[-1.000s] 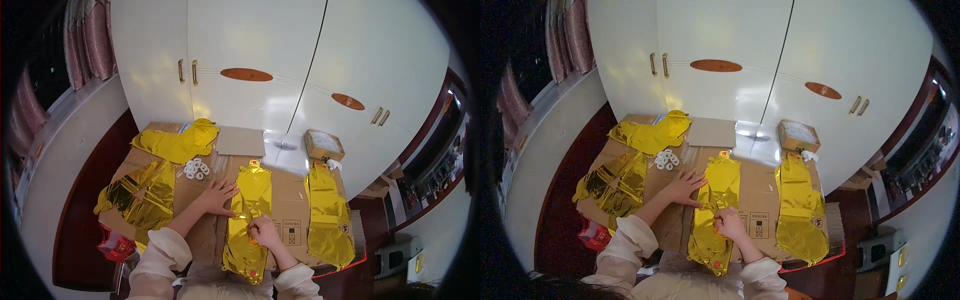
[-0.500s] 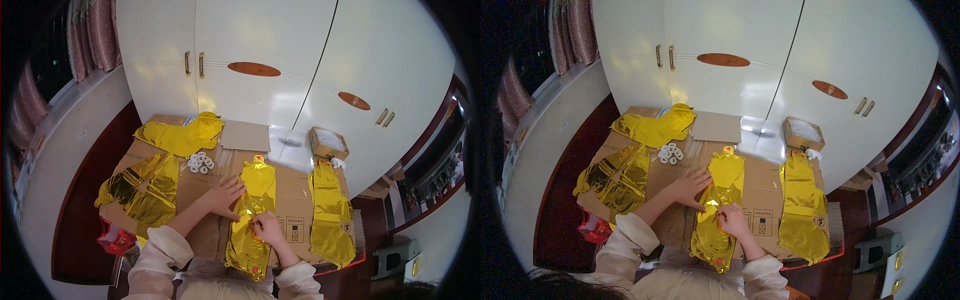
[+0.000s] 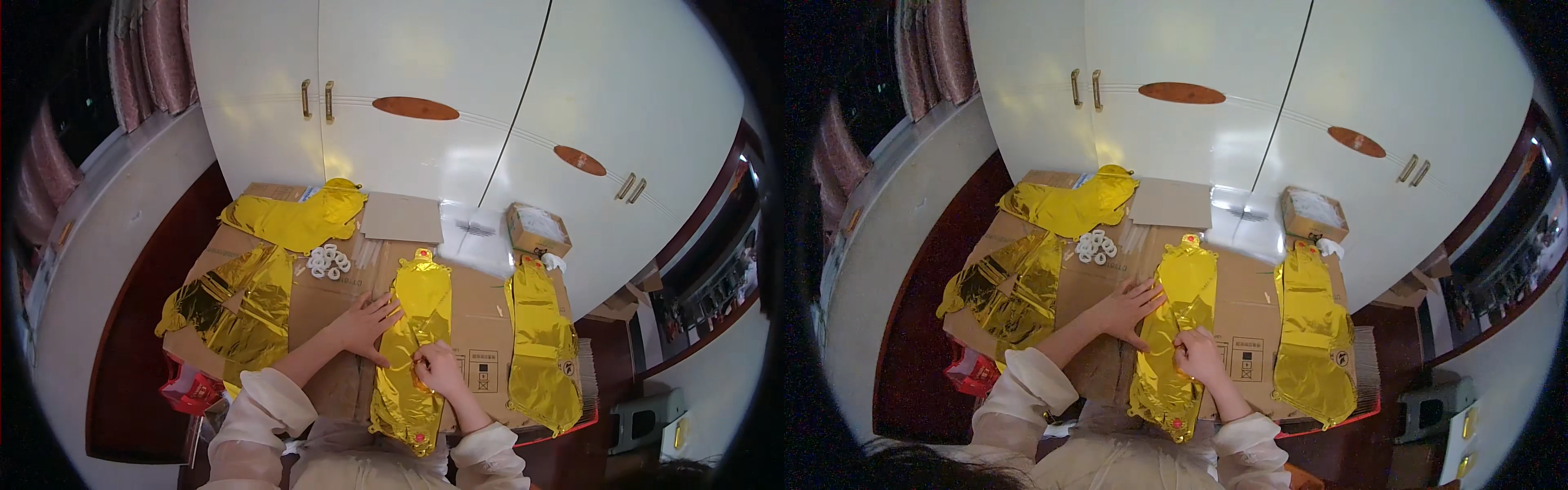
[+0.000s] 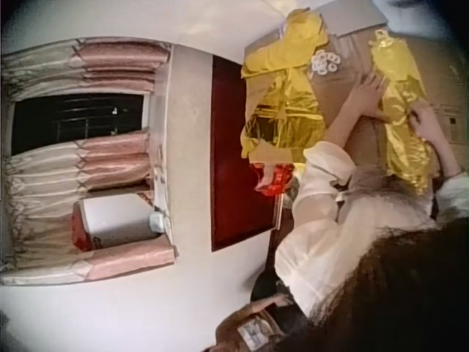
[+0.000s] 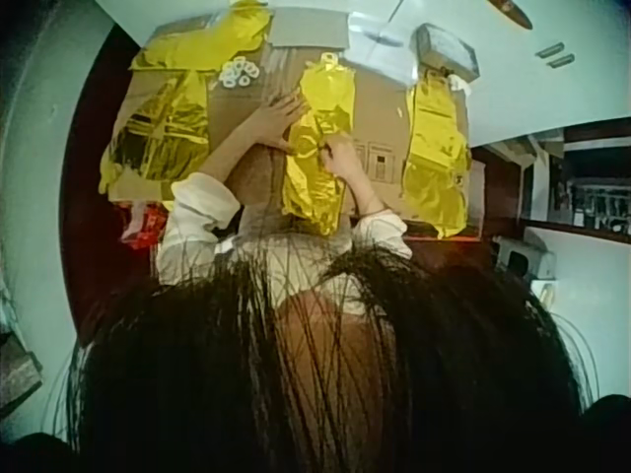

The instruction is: Folding gold-colored foil items and placing them into small clear plastic sleeves for packaging.

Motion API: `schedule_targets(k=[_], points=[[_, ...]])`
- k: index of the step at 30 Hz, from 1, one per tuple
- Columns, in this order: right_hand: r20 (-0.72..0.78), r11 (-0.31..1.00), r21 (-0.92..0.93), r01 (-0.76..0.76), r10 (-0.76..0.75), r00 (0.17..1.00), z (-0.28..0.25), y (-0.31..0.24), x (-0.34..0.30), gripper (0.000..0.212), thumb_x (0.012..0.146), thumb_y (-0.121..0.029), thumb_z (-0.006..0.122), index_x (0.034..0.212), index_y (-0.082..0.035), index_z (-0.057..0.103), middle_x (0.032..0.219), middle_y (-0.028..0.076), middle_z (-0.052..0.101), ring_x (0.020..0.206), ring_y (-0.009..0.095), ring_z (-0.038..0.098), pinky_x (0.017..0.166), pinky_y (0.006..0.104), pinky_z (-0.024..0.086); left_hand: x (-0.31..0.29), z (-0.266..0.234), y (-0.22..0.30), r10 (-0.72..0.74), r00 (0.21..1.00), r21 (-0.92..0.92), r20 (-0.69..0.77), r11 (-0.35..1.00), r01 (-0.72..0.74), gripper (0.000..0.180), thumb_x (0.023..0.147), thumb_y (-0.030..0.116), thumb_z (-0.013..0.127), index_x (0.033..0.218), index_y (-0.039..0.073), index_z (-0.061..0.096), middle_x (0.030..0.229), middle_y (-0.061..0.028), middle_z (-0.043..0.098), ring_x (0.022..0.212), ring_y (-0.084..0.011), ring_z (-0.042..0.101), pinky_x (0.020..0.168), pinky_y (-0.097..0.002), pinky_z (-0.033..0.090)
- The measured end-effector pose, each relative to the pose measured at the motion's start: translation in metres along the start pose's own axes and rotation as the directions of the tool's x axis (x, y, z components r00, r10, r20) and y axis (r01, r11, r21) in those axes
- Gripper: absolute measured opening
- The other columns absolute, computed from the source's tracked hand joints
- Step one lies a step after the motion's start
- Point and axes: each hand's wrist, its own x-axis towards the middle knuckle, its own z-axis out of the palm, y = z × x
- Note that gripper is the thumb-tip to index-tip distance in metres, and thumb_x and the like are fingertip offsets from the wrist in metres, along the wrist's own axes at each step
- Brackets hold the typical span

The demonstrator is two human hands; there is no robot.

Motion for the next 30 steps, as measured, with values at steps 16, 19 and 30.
schedule_targets(k=[16, 19, 30], points=[[-0.011, 0.999, -0.033, 0.01, -0.011, 1.0, 0.0, -0.002, 0.0, 0.01, 0.069, -0.006, 0.062, 0.079, -0.006, 0.061, 0.073, 0.011, 0.06, 0.076, 0.032, 0.056, 0.073, 0.041, 0.047, -0.011, -0.007, 0.014, 0.092, 0.995, -0.033, 0.04, 0.995, -0.091, 0.136, 0.056, 0.078, 0.071, 0.151, -0.001, 0.015, 0.156, -0.0295, 0.014, 0.147, -0.0397, 0.011, 0.116, -0.0583, 0.009], [0.004, 0.999, -0.046, 0.011, -0.01, 1.0, 0.001, -0.004, 0.0, 0.012, 0.069, -0.006, 0.062, 0.081, -0.006, 0.059, 0.074, 0.011, 0.061, 0.078, 0.032, 0.057, 0.075, 0.0412, 0.046, -0.018, -0.008, 0.02, 0.085, 0.995, 0.007, 0.052, 0.996, -0.085, 0.136, 0.055, 0.08, 0.07, 0.151, -0.001, 0.016, 0.156, -0.0294, 0.014, 0.147, -0.04, 0.011, 0.116, -0.0586, 0.008], [0.003, 0.999, -0.046, 0.024, -0.024, 1.0, 0.003, -0.001, 0.0, 0.01, 0.07, -0.006, 0.061, 0.079, -0.005, 0.06, 0.072, 0.01, 0.06, 0.077, 0.032, 0.056, 0.073, 0.041, 0.047, -0.011, 0.007, 0.02, 0.001, 1.0, -0.036, -0.007, 0.999, -0.001, 0.115, 0.075, 0.078, 0.055, 0.148, -0.005, 0.023, 0.155, -0.0246, 0.023, 0.146, -0.0342, 0.018, 0.116, -0.0544, 0.014]])
